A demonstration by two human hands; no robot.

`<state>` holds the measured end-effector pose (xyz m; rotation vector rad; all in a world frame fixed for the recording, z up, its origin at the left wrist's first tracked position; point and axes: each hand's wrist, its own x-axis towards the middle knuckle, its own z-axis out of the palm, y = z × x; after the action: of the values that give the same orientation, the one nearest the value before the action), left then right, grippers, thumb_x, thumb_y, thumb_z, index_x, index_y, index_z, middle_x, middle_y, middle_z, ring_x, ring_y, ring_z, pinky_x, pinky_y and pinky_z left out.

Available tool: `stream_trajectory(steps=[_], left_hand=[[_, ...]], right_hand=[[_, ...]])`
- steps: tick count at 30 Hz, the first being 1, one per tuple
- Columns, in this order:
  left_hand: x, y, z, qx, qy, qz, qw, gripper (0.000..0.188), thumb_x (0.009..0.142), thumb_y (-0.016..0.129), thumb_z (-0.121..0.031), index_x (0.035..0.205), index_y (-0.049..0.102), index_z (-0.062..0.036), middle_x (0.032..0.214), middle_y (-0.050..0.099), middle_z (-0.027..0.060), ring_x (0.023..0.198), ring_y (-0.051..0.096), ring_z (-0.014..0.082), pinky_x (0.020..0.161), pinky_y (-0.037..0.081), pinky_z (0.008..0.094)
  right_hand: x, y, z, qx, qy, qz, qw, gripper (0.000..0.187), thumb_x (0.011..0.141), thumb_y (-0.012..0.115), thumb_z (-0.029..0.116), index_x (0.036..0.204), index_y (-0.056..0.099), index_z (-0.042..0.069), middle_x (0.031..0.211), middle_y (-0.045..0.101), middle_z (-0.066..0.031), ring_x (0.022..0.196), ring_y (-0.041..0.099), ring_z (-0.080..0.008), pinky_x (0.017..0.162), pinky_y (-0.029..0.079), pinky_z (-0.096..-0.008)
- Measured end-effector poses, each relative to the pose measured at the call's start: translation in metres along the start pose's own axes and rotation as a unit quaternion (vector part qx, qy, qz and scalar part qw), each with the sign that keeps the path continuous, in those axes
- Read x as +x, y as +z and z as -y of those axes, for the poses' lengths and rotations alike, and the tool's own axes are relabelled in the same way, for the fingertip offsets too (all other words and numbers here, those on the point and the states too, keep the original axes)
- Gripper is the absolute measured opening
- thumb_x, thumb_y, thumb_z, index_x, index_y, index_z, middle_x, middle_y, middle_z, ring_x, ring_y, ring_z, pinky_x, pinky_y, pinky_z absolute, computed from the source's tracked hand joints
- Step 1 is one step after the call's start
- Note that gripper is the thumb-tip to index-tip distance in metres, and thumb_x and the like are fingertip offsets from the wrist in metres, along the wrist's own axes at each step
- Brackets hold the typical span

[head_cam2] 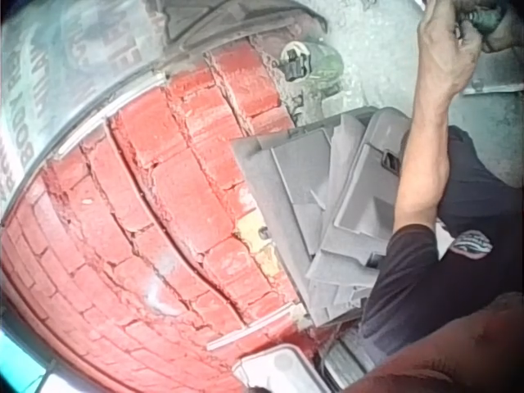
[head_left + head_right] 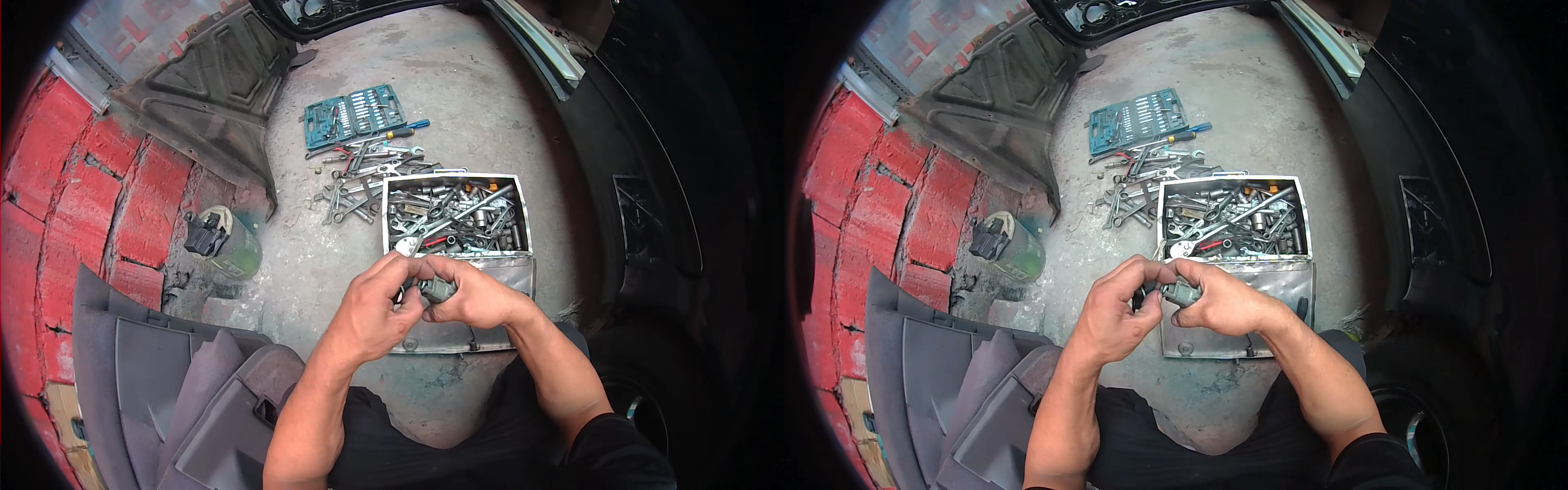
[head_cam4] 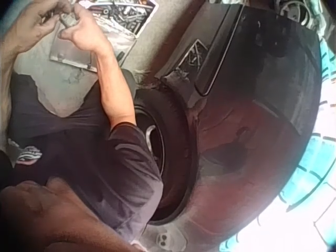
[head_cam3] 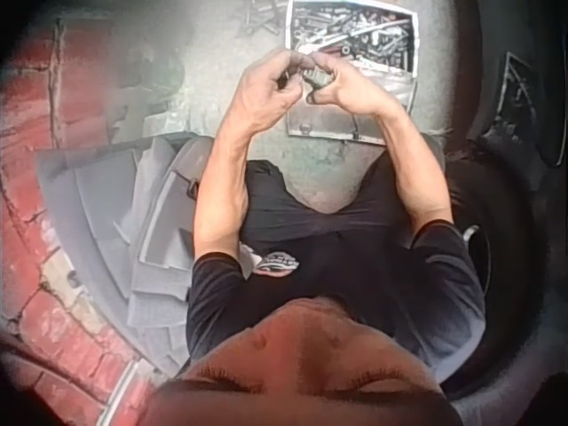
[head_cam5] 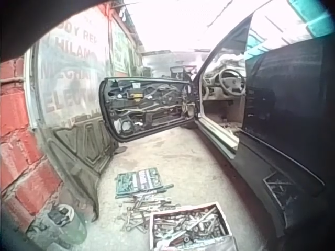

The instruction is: Assembling the internal components of a car door lock cylinder.

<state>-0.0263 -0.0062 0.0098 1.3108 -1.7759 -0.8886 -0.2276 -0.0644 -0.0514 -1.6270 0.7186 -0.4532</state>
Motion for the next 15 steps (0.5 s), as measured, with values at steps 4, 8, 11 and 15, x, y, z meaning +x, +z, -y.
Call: stream_trajectory(steps=[4, 8, 11, 15], left_hand=[[0.0, 0.001, 0.005, -0.005, 0.051, -0.004, 0.999, 0.024, 0.088, 0.064, 0.009, 0.109, 0.073, 0.0007, 0.102, 0.069, 0.0099, 0.091, 0.068, 0.0201, 0.081, 0.053, 0.0303], [-0.001, 0.002, 0.006, -0.03, 0.08, -0.037, 0.996, 0.019, 0.091, 0.065, 0.008, 0.108, 0.073, 0.0016, 0.097, 0.07, 0.0085, 0.088, 0.068, 0.0174, 0.08, 0.053, 0.0305], [-0.004, 0.007, 0.003, -0.084, -0.074, -0.09, 0.99, 0.014, 0.095, 0.067, 0.004, 0.108, 0.073, 0.0015, 0.09, 0.071, 0.0033, 0.081, 0.064, 0.0115, 0.074, 0.052, 0.0284], [-0.007, -0.005, 0.009, -0.073, -0.101, -0.061, 0.99, 0.013, 0.098, 0.07, -0.003, 0.111, 0.072, 0.0008, 0.085, 0.07, -0.0005, 0.076, 0.06, 0.0067, 0.068, 0.049, 0.0258]], right_hand=[[-0.002, 0.001, 0.0, 0.227, 0.022, 0.058, 0.972, 0.055, 0.082, 0.079, 0.0, 0.133, 0.059, 0.003, 0.084, 0.061, -0.001, 0.073, 0.057, -0.0115, 0.064, 0.046, -0.0307], [-0.001, 0.002, -0.013, 0.43, 0.115, 0.186, 0.876, 0.061, 0.082, 0.08, -0.001, 0.138, 0.057, 0.006, 0.067, 0.052, 0.0041, 0.054, 0.041, -0.0042, 0.05, 0.03, -0.0258], [0.001, -0.002, -0.013, 0.441, 0.11, 0.198, 0.868, 0.064, 0.083, 0.079, -0.001, 0.142, 0.055, 0.004, 0.076, 0.059, 0.0013, 0.061, 0.051, -0.0088, 0.056, 0.042, -0.0277], [0.005, 0.021, 0.004, 0.16, -0.033, -0.007, 0.987, 0.059, 0.086, 0.076, 0.002, 0.141, 0.056, 0.002, 0.092, 0.07, -0.0055, 0.077, 0.066, -0.0175, 0.071, 0.054, -0.0331]])
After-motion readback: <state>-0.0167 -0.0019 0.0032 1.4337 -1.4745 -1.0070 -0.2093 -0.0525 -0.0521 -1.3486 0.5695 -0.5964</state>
